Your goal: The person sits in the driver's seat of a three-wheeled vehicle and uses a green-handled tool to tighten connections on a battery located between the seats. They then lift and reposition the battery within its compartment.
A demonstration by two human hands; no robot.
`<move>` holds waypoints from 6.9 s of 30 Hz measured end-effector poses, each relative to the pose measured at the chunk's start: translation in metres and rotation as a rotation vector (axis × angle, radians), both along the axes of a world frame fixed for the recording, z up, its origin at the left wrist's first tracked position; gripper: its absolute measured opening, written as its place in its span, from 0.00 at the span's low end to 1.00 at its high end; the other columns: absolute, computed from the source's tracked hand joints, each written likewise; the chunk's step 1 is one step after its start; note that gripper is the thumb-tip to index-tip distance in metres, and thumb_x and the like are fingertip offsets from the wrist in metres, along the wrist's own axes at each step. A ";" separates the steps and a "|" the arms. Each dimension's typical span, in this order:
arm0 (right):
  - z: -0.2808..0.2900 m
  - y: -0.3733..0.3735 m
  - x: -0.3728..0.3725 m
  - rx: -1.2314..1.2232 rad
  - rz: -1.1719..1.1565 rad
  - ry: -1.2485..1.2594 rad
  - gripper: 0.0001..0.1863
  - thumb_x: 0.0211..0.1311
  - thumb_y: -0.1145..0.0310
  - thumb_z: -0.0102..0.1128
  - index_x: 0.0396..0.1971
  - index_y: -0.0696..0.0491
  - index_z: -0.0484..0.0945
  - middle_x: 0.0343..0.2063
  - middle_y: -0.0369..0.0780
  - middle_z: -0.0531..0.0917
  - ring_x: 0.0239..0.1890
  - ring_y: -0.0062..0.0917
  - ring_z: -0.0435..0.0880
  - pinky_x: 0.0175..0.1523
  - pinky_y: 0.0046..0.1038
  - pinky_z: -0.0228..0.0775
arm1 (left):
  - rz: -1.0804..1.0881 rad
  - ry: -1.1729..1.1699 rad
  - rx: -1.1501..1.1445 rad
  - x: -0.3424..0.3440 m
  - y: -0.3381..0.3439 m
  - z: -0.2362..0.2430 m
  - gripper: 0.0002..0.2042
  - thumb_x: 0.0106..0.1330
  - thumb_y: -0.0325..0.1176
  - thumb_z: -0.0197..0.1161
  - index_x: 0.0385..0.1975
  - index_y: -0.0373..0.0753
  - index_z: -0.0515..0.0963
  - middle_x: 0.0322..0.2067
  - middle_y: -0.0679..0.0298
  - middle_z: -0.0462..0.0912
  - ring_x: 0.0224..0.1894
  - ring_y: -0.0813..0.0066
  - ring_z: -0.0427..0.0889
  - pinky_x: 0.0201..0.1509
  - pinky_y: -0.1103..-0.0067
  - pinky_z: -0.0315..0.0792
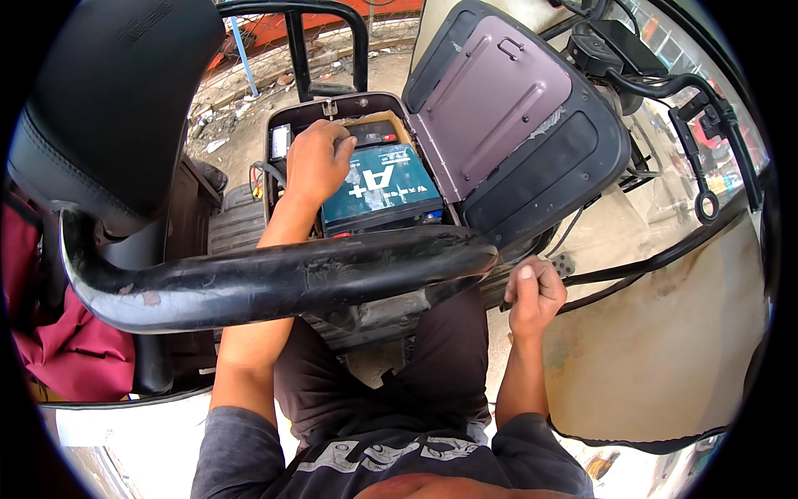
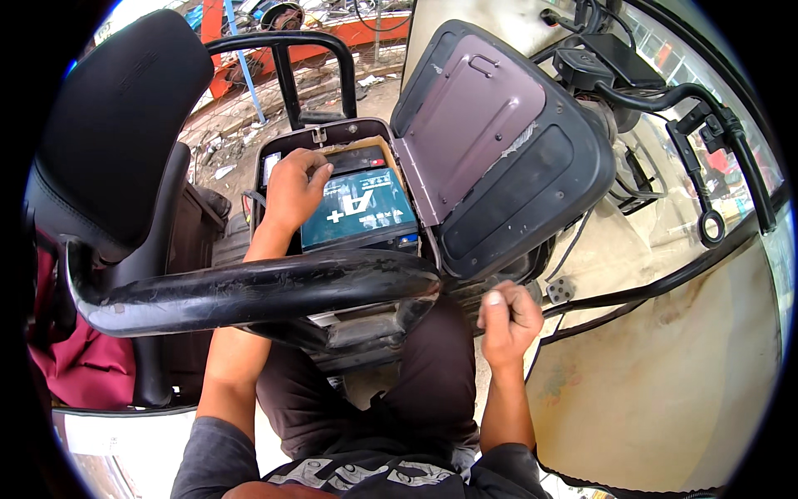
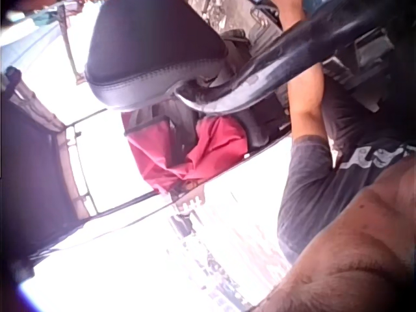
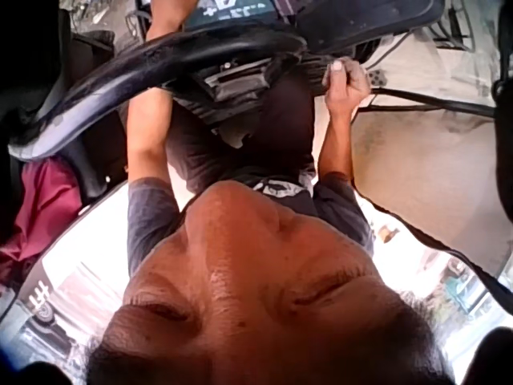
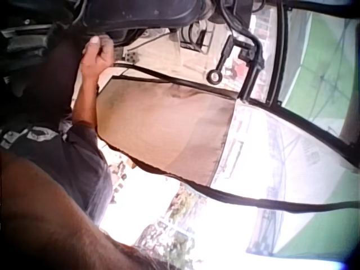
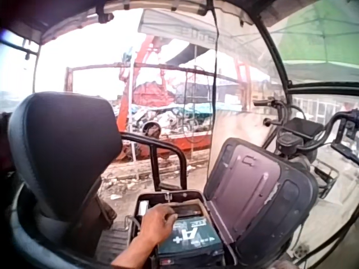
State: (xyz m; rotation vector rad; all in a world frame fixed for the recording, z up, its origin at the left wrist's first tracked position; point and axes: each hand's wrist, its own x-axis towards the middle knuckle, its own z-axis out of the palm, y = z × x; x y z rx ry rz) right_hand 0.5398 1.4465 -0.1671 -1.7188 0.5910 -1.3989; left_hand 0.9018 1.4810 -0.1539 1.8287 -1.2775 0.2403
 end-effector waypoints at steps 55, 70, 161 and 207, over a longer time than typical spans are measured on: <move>0.020 -0.061 0.122 -1.038 0.356 1.076 0.36 0.57 0.65 0.68 0.67 0.53 0.69 0.66 0.49 0.70 0.69 0.47 0.67 0.72 0.47 0.61 | -0.059 -0.976 0.285 -0.035 0.095 -0.035 0.29 0.61 0.41 0.61 0.64 0.40 0.72 0.62 0.51 0.74 0.65 0.48 0.72 0.71 0.58 0.66; 0.020 -0.055 0.145 -1.073 0.164 0.799 0.28 0.62 0.63 0.58 0.61 0.57 0.69 0.54 0.49 0.75 0.57 0.45 0.76 0.58 0.43 0.71 | -0.058 -0.770 0.412 -0.030 0.081 -0.026 0.30 0.66 0.52 0.57 0.62 0.37 0.71 0.61 0.52 0.73 0.67 0.54 0.71 0.74 0.60 0.62; 0.079 -0.086 0.282 -0.740 0.277 1.195 0.60 0.21 0.35 0.82 0.59 0.60 0.77 0.52 0.52 0.83 0.60 0.46 0.79 0.63 0.42 0.71 | -0.496 0.455 -0.141 0.078 0.008 -0.096 0.39 0.56 0.29 0.75 0.67 0.31 0.62 0.57 0.46 0.78 0.62 0.59 0.77 0.67 0.67 0.68; 0.082 -0.078 0.241 -0.889 0.226 1.083 0.42 0.38 0.51 0.82 0.47 0.67 0.77 0.49 0.56 0.81 0.56 0.49 0.78 0.62 0.43 0.73 | -0.180 0.394 0.219 0.016 0.055 -0.074 0.31 0.65 0.37 0.69 0.65 0.30 0.68 0.63 0.46 0.73 0.65 0.57 0.74 0.69 0.69 0.68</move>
